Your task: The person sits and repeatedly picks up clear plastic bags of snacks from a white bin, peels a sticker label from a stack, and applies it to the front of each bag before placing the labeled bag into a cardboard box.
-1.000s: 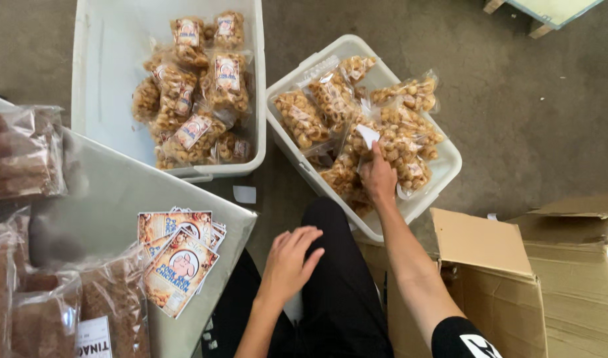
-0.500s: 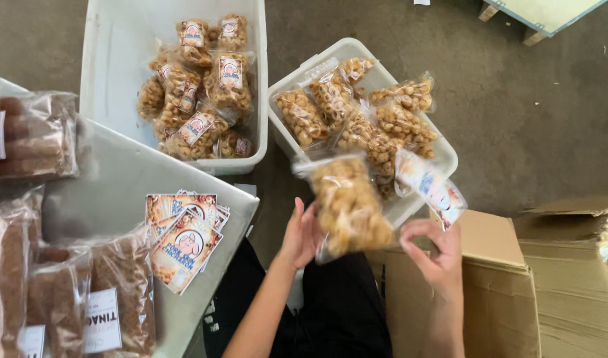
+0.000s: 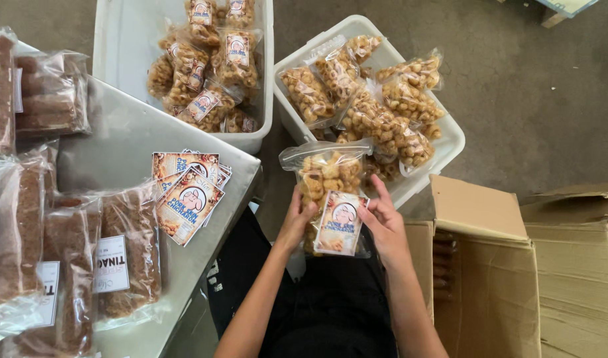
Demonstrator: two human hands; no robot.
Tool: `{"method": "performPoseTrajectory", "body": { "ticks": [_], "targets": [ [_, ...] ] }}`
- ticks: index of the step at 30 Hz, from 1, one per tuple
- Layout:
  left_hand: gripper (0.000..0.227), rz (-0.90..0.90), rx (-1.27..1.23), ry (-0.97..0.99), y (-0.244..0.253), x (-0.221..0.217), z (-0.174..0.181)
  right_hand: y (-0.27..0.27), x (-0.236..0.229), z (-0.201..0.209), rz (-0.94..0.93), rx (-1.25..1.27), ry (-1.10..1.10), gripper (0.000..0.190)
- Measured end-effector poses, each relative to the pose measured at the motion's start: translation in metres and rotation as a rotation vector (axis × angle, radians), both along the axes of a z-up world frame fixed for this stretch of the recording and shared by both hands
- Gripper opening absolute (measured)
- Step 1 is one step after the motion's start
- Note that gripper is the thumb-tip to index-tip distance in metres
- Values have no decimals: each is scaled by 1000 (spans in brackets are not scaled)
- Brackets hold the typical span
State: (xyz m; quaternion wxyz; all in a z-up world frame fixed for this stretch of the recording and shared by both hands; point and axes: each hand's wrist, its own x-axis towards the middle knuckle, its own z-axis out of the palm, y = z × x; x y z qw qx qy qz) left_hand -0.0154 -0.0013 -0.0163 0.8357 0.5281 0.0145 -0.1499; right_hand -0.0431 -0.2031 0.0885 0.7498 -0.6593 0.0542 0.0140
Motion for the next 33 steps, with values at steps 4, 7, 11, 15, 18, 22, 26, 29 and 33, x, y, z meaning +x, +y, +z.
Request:
{"method": "performPoseTrajectory", "body": {
  "ticks": [4,7,11,15,18,22,26,29,33],
  "targets": [
    [104,-27,69,14,3,-6,-8,4,4,-16,56,-21,84,15],
    [104,-9,94,-24,4,-6,-8,2,7,-20,93,-220,-9,17],
    [94,-11,16,35,4,-7,1,1,11,-27,110,-281,-52,19],
    [80,-7,-48,23,4,-4,15,6,17,-29,97,-344,-77,18],
    [76,9,-58,46,3,-5,23,13,17,-19,43,-508,-85,20],
    [71,40,17,42,2,-6,22,22,18,1,20,-1054,-10,37],
    [72,72,124,116,0,-4,11,32,16,13,-26,-1189,52,66],
    [71,90,169,112,-4,-1,8,49,3,12,29,-1186,-371,85],
    [69,17,349,86,-9,-2,15,63,17,3,331,-1341,-317,89]
  ]
}}
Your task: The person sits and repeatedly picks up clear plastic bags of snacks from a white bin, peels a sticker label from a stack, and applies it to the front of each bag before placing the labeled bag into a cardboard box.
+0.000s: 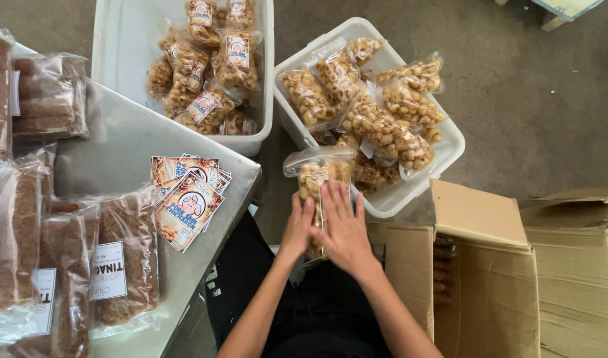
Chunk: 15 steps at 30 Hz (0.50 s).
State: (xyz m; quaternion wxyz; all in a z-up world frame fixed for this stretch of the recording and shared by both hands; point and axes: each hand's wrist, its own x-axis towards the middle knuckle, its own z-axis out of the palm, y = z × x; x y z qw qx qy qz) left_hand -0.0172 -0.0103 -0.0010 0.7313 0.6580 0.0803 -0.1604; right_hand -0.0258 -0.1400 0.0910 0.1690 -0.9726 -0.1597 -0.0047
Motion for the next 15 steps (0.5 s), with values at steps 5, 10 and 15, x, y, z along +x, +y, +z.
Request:
{"method": "performPoseTrajectory", "body": {
  "ticks": [5,10,15],
  "targets": [
    [65,15,117,-10,-7,6,6,-6,30,-13,-17,150,-128,85],
    [61,222,-113,-192,-3,46,5,-20,-26,-26,155,210,-26,82],
    [62,-50,87,-50,11,57,68,-57,-10,-45,-291,1258,266,89]
  ]
}}
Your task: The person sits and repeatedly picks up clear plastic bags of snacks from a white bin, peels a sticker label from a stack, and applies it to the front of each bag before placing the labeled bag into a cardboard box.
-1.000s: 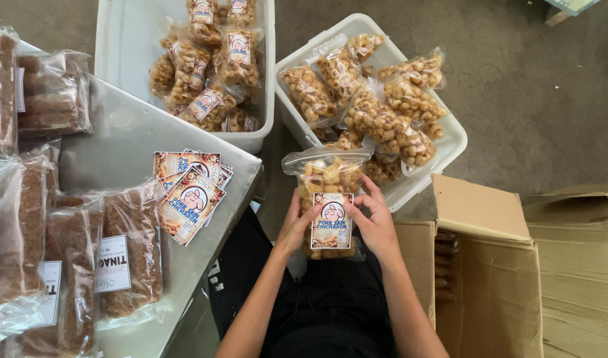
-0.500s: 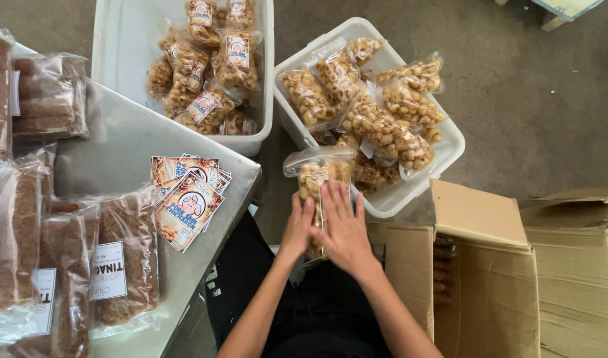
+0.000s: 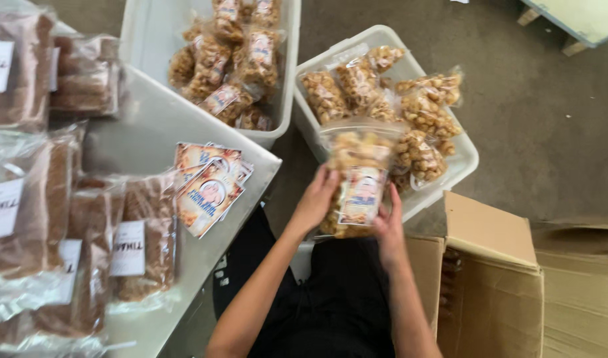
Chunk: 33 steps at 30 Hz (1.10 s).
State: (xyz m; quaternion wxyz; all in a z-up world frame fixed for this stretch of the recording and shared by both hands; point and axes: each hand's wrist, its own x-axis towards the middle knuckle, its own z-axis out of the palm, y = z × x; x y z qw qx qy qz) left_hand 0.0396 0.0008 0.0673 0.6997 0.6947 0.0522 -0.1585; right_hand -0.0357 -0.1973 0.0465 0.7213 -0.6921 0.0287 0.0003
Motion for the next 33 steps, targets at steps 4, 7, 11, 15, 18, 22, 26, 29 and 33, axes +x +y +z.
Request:
{"method": "performPoseTrajectory", "body": {
  "ticks": [4,7,11,15,18,22,26,29,33],
  "targets": [
    [61,224,600,-802,44,-33,84,-11,68,2,87,314,44,94],
    [22,382,956,-832,113,-55,124,7,147,17,104,285,76,88],
    [44,353,1496,-583,161,-57,134,58,240,41,242,87,-153,72],
    [50,273,1433,-491,168,-51,121,93,208,58,184,-174,-309,30],
    [46,304,1393,-507,168,-55,114,116,139,65,342,-140,-340,20],
    [27,389,1060,-589,165,-55,119,147,85,72,390,-277,-200,21],
    [15,364,481,-601,154,-59,131,157,78,73,422,-11,-85,17],
    [12,268,263,-358,135,-63,134,145,79,72,416,189,-75,10],
    [15,272,187,-482,103,-63,123,121,71,73,354,51,-166,15]
  ]
}}
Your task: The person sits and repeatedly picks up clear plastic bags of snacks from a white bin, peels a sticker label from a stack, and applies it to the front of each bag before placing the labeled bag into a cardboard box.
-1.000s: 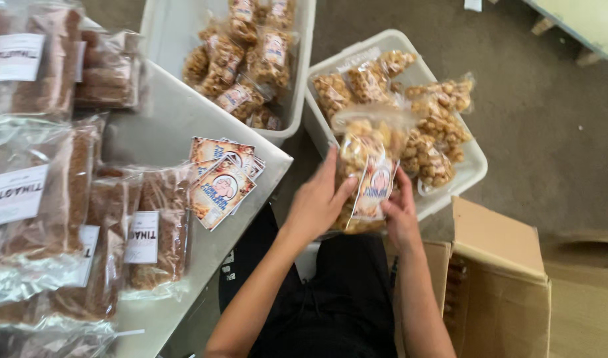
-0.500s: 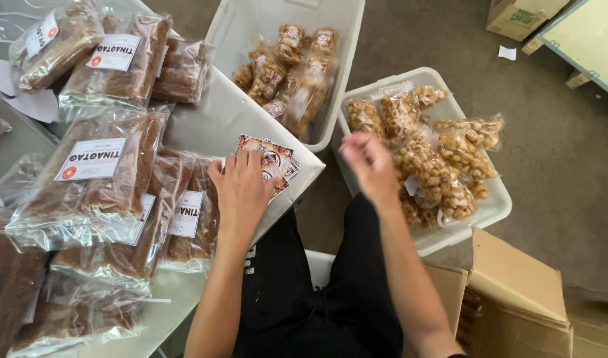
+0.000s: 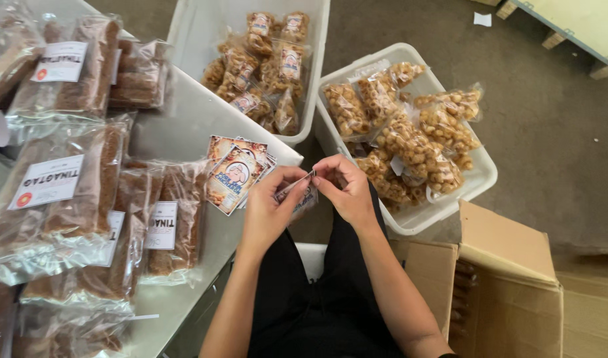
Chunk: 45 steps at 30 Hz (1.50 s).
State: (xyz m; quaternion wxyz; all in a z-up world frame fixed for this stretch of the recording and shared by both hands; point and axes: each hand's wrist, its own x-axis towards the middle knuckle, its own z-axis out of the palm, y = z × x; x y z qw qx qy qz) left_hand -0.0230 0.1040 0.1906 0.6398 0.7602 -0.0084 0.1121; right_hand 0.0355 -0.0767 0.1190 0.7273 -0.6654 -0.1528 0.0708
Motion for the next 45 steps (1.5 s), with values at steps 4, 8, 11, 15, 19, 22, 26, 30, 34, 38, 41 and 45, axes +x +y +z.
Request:
{"method": "performPoseTrajectory", "body": {
  "ticks": [4,8,11,15,19,22,26,30,34,38,41,45],
  "targets": [
    [12,27,4,11,-24,3,-16,-28,-10,5,69,58,14,6],
    [13,-82,-81,76,-38,6,-26,-55,-16,12,90,-103,2,6],
    [13,-161,-46,83,-44,8,-27,-72,-16,16,103,-266,-40,7],
    [12,-219,-50,130,-47,8,-28,-85,-14,17,215,-128,51,7],
    [13,-251,-28,106,-49,8,-28,-80,-16,19,166,-141,8,7],
    [14,-258,-11,136,-49,8,-27,-71,-22,25,28,-334,-243,9],
    [15,-307,-26,136,-52,6,-28,-61,-26,37,-115,-540,-603,16],
    [13,-225,118,59,-60,6,-30,-53,-25,42,-222,-680,-669,16],
    [13,-165,115,72,-70,7,-36,-56,-28,29,-264,-736,-573,12],
    [17,-186,411,-179,-69,15,-38,-76,-21,-2,-147,-552,-76,5],
    [24,-222,656,-587,-60,19,-35,-103,-12,-31,124,-126,329,7],
    [20,-266,587,-642,-50,21,-25,-111,-1,-71,232,85,438,8]
  ]
}}
